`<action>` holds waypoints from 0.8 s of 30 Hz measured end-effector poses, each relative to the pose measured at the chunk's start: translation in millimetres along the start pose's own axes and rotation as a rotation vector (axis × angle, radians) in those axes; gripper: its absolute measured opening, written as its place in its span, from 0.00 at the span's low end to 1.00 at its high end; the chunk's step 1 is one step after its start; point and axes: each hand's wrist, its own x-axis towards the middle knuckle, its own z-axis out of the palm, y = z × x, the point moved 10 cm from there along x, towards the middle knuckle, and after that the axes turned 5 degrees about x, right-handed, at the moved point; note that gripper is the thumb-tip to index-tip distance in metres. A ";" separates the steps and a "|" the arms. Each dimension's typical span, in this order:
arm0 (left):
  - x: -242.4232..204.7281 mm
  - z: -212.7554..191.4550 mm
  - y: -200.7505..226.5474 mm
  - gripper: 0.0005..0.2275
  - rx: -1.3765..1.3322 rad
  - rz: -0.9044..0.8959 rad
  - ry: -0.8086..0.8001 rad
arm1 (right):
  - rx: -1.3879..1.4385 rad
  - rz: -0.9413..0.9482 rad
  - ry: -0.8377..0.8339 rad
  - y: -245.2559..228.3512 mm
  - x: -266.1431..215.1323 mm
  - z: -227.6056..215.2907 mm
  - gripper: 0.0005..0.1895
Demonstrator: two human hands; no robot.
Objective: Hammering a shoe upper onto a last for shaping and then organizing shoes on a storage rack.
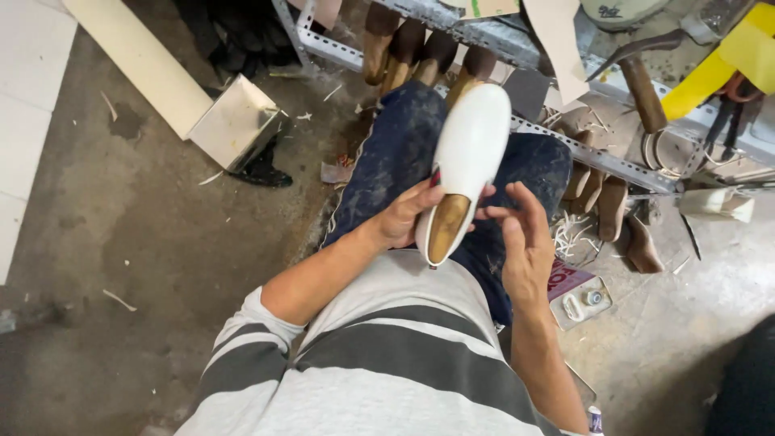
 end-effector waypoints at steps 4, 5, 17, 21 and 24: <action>-6.1 -4.8 5.3 0.25 -0.013 -0.037 -0.024 | -0.059 0.109 0.123 50.7 26.8 -18.3 0.20; -6.6 -8.0 4.0 0.27 -0.044 -0.053 -0.024 | -0.075 0.191 0.152 76.5 27.5 -20.8 0.18; 7.5 28.1 16.3 0.19 0.005 0.036 0.066 | -1.105 -0.156 -0.315 187.7 -1.4 41.2 0.13; 7.9 39.6 18.0 0.19 0.041 0.014 0.043 | -1.063 -0.086 -0.328 175.8 3.5 42.2 0.13; 6.3 46.1 17.0 0.19 0.062 0.003 0.028 | -1.010 -0.074 -0.328 185.0 -0.3 36.1 0.12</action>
